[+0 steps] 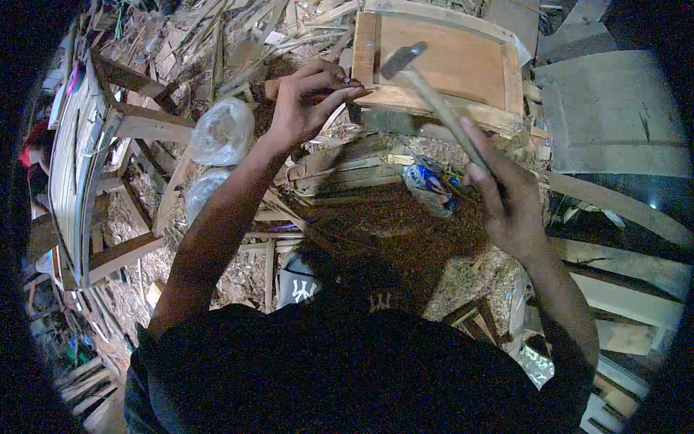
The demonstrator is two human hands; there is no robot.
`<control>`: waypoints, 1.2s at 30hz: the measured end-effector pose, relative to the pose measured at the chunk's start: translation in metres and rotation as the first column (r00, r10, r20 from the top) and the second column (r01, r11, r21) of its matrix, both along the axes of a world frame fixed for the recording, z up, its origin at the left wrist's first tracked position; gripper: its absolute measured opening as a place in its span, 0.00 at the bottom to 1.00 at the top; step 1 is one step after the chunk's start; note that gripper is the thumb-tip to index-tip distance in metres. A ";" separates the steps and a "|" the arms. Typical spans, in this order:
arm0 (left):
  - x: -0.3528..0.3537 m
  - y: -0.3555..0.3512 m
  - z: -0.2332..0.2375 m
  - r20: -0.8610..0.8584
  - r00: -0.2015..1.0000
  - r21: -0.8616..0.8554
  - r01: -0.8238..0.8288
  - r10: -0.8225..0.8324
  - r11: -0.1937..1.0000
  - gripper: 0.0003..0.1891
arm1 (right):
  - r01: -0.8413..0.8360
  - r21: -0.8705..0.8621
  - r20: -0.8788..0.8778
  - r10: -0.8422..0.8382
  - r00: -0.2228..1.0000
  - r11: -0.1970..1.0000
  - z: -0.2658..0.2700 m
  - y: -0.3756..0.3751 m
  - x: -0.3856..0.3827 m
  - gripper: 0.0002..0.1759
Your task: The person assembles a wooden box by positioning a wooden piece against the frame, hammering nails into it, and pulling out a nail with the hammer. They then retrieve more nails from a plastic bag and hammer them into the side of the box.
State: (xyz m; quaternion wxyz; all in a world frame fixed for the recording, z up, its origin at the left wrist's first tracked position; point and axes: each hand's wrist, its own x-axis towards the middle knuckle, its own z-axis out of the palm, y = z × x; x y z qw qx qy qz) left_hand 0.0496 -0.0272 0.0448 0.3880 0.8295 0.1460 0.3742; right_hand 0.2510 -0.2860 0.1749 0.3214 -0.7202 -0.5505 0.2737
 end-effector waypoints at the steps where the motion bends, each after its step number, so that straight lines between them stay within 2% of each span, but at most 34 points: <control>1: 0.000 0.001 0.000 0.001 1.000 -0.001 -0.001 0.001 1.000 0.09 | -0.050 -0.005 0.047 0.051 0.998 0.999 0.003 0.005 -0.004 0.28; 5: -0.001 0.001 0.002 0.003 1.000 0.054 -0.005 0.005 0.999 0.09 | -0.175 -0.012 0.118 0.175 0.977 0.984 0.004 0.022 -0.011 0.29; 9: -0.001 -0.001 0.004 0.047 0.999 0.048 0.000 -0.002 0.999 0.08 | -0.180 -0.038 0.177 0.184 0.967 0.983 0.008 0.034 -0.018 0.30; 11: 0.000 0.000 0.003 0.048 0.999 0.039 0.005 -0.007 0.999 0.08 | -0.145 -0.207 0.195 0.186 0.963 0.968 0.015 0.038 -0.018 0.30; 12: 0.000 0.000 0.002 0.051 0.999 0.029 0.011 -0.012 1.000 0.08 | -0.147 -0.208 0.194 0.188 0.963 0.967 0.011 0.038 -0.019 0.30; 14: 0.000 0.001 0.002 0.064 0.998 0.034 0.015 -0.017 0.999 0.08 | -0.157 0.002 0.210 0.154 0.966 0.988 0.003 0.035 -0.019 0.30; 15: 0.001 0.001 0.002 0.080 0.997 0.041 0.023 -0.026 0.999 0.08 | -0.157 0.000 0.209 0.154 0.966 0.988 0.004 0.035 -0.019 0.30; 17: -0.001 0.002 0.003 0.040 0.999 0.035 0.023 -0.025 0.999 0.08 | -0.157 -0.162 0.292 0.199 0.936 0.974 0.007 0.036 -0.019 0.30; 18: -0.002 0.002 0.003 0.001 1.000 0.030 0.022 -0.022 0.999 0.08 | -0.156 -0.162 0.292 0.199 0.936 0.974 0.006 0.037 -0.018 0.30; 20: -0.001 0.003 0.001 -0.003 1.000 0.029 0.023 -0.023 0.999 0.08 | -0.236 0.086 0.289 0.202 0.936 0.968 0.001 0.039 -0.016 0.30; 24: -0.001 0.003 0.001 0.008 0.999 0.026 0.034 -0.034 0.999 0.08 | -0.191 0.180 0.261 0.140 0.955 0.965 0.010 0.037 -0.014 0.26; 26: -0.003 0.003 0.004 -0.018 0.999 0.031 0.038 -0.038 0.999 0.08 | -0.223 0.114 0.263 0.187 0.946 0.968 0.009 0.040 -0.020 0.26; 27: -0.004 0.003 0.006 -0.043 0.998 0.037 0.042 -0.040 0.998 0.09 | -0.200 -0.254 0.307 0.275 0.911 0.946 0.023 0.043 -0.018 0.26; 28: -0.003 0.003 0.005 -0.042 0.998 0.039 0.043 -0.041 0.998 0.09 | -0.198 -0.252 0.308 0.273 0.912 0.947 0.021 0.042 -0.018 0.26; 30: -0.001 0.003 0.001 -0.002 1.000 0.051 0.030 -0.030 0.998 0.09 | -0.254 0.010 0.280 0.241 0.929 0.967 0.013 0.042 -0.015 0.30; 31: -0.001 0.003 0.001 -0.003 1.000 0.050 0.030 -0.030 0.998 0.09 | -0.254 0.009 0.278 0.241 0.930 0.967 0.015 0.042 -0.015 0.30; 33: 0.000 0.003 0.001 -0.005 1.000 0.053 0.028 -0.028 0.998 0.09 | -0.240 0.178 0.313 0.177 0.933 0.954 0.023 0.044 -0.015 0.28; 34: 0.000 0.004 0.000 -0.004 1.000 0.051 0.028 -0.028 0.998 0.09 | -0.240 0.176 0.314 0.177 0.933 0.955 0.017 0.044 -0.015 0.28; 36: 0.000 0.004 -0.001 -0.027 0.999 0.042 0.032 -0.030 0.999 0.09 | -0.163 0.437 0.268 0.045 0.962 0.885 0.003 0.041 -0.017 0.32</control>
